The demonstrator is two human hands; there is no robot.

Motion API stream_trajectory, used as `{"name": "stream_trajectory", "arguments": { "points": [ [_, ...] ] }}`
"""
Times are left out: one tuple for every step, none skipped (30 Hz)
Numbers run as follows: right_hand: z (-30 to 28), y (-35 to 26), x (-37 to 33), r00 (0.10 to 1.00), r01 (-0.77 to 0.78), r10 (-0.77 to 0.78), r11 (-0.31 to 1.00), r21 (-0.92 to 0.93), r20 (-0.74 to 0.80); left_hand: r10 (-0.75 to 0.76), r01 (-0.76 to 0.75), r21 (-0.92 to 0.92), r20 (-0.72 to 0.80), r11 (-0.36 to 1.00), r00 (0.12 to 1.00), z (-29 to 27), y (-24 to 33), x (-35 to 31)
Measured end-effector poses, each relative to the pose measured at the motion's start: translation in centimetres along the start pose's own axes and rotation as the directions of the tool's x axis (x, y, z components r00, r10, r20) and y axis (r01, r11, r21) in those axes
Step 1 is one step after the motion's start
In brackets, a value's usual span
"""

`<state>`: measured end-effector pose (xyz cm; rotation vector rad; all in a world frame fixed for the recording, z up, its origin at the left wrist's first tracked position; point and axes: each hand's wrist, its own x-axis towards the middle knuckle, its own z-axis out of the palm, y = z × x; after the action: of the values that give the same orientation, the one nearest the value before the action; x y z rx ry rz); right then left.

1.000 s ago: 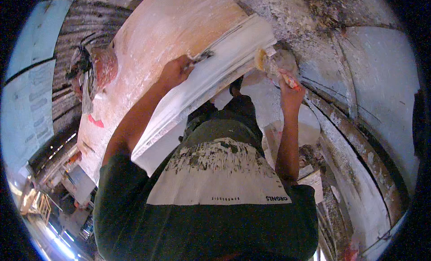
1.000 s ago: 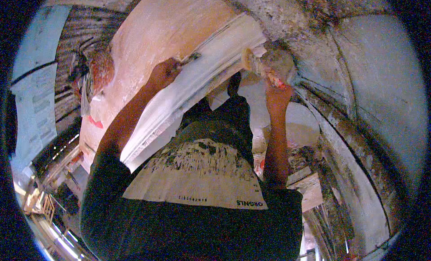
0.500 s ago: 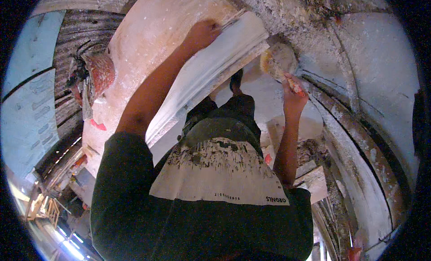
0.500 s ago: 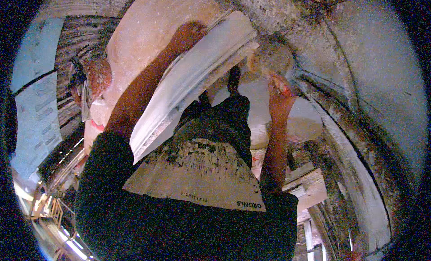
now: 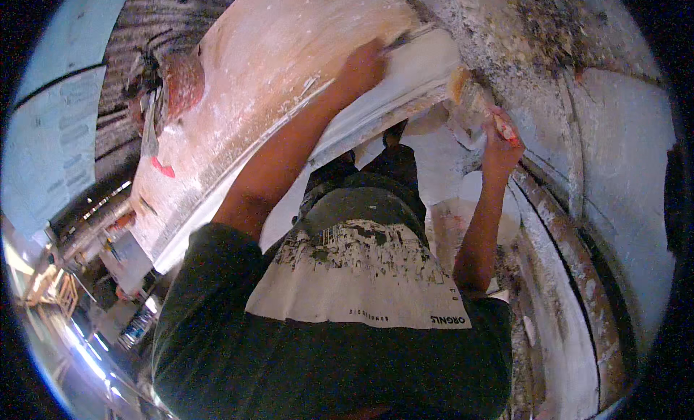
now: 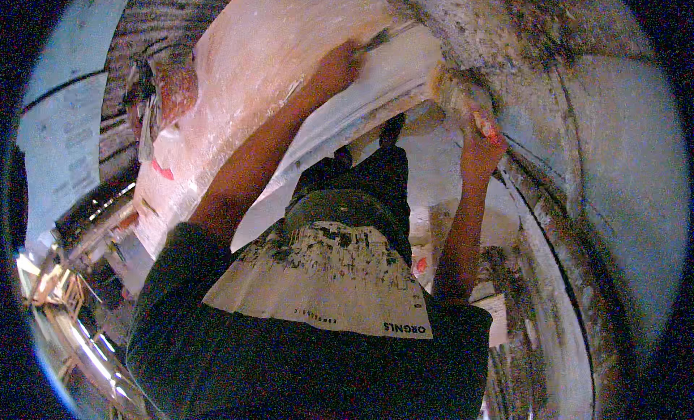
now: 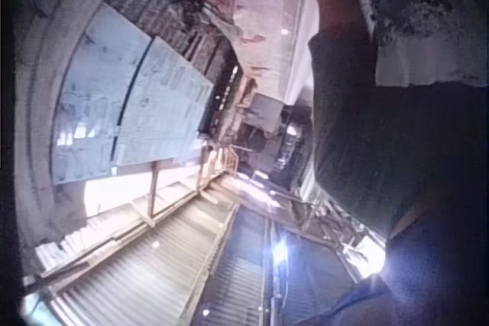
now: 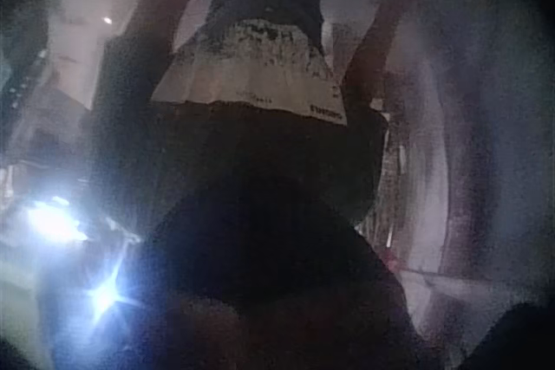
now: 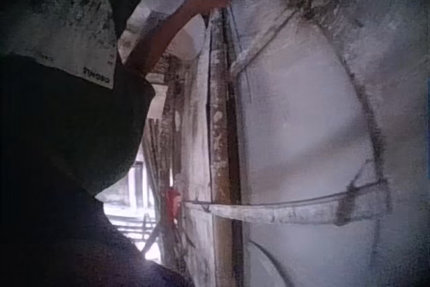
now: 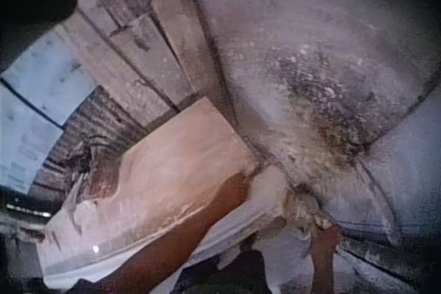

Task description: The person paints a long white wooden molding with a brush, applying white paint along its length and edges. The person repeatedly repositions the molding and continues brushing different sections.

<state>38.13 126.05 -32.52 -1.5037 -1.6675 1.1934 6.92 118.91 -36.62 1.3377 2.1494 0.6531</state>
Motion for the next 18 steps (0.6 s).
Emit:
{"name": "stream_trajectory", "arguments": {
  "points": [
    [0.3, -0.6, 0.3, 1.000, 0.018, -0.018, 0.999, 0.030, 0.008, 0.048, -0.049, 0.037, 0.025, 0.998, 0.999, 2.2, 1.3, 4.2],
    [0.7, -1.3, 0.6, 0.999, 0.039, -0.040, 0.997, 0.060, 0.024, 0.214, -0.228, -0.116, -0.118, 0.967, 0.970, 4.2, 2.6, 7.2],
    [1.1, -2.0, 0.8, 0.997, 0.061, -0.064, 0.994, 0.087, 0.035, 0.132, -0.133, -0.012, -0.024, 0.991, 0.991, 5.3, 3.7, 9.7],
    [1.5, -3.2, 1.0, 0.978, 0.180, -0.181, 0.983, 0.017, 0.099, 0.027, -0.032, 0.096, 0.055, 0.995, 0.998, 5.4, 3.9, 11.2],
    [1.8, -4.2, 0.6, 0.949, 0.287, -0.278, 0.957, -0.044, 0.147, 0.051, -0.051, 0.022, 0.026, 0.998, 0.998, 5.0, 3.5, 11.5],
    [2.4, -4.9, 0.0, 0.917, 0.375, -0.354, 0.922, -0.096, 0.182, 0.085, -0.084, -0.041, 0.013, 0.996, 0.996, 4.2, 3.2, 11.4],
    [3.3, -5.3, -0.8, 0.936, 0.287, -0.262, 0.955, -0.077, 0.236, 0.112, -0.113, -0.105, -0.007, 0.988, 0.994, 3.1, 2.6, 11.1],
    [4.6, -5.4, -1.8, 0.950, 0.179, -0.157, 0.982, -0.058, 0.270, 0.239, -0.250, -0.108, -0.108, 0.962, 0.965, 1.1, 2.2, 9.1],
    [6.4, -5.3, -2.4, 0.871, 0.337, -0.299, 0.941, -0.031, 0.390, 0.121, -0.144, -0.191, -0.127, 0.971, 0.984, -1.2, 1.7, 6.3],
    [8.5, -5.4, -3.0, 0.752, 0.484, -0.425, 0.875, 0.016, 0.503, -0.003, -0.039, -0.279, -0.150, 0.959, 0.989, -3.7, 1.1, 3.2],
    [10.6, -6.5, -4.2, 0.595, 0.592, -0.545, 0.795, 0.137, 0.591, -0.127, 0.089, -0.305, -0.108, 0.948, 0.986, -4.8, -2.9, 0.6],
    [12.6, -7.6, -5.0, 0.430, 0.667, -0.640, 0.700, 0.253, 0.637, -0.349, 0.320, -0.448, 0.019, 0.835, 0.937, -7.3, -2.7, -2.8],
    [14.9, -8.6, -6.1, 0.291, 0.699, -0.676, 0.634, 0.332, 0.677, -0.323, 0.258, -0.389, -0.111, 0.884, 0.940, -8.2, -5.7, -6.1],
    [16.7, -8.8, -6.8, 0.145, 0.716, -0.698, 0.563, 0.413, 0.701, -0.270, 0.178, -0.359, -0.224, 0.916, 0.937, -9.0, -8.2, -9.6],
    [18.1, -7.9, -6.9, 0.181, 0.754, -0.645, 0.575, 0.316, 0.742, -0.451, 0.350, -0.426, -0.161, 0.834, 0.878, -10.7, -8.5, -12.7],
    [19.6, -6.7, -7.1, 0.223, 0.787, -0.592, 0.578, 0.215, 0.775, -0.611, 0.503, -0.480, -0.089, 0.718, 0.787, -12.4, -8.5, -15.6],
    [20.6, -6.2, -7.3, 0.259, 0.814, -0.538, 0.569, 0.119, 0.802, -0.652, 0.512, -0.524, -0.113, 0.680, 0.750, -13.7, -9.3, -18.5],
    [19.7, -7.8, -6.1, 0.326, 0.782, -0.403, 0.623, -0.004, 0.855, -0.703, 0.520, -0.578, -0.138, 0.629, 0.697, -14.3, -10.2, -21.7]
  ]
}}
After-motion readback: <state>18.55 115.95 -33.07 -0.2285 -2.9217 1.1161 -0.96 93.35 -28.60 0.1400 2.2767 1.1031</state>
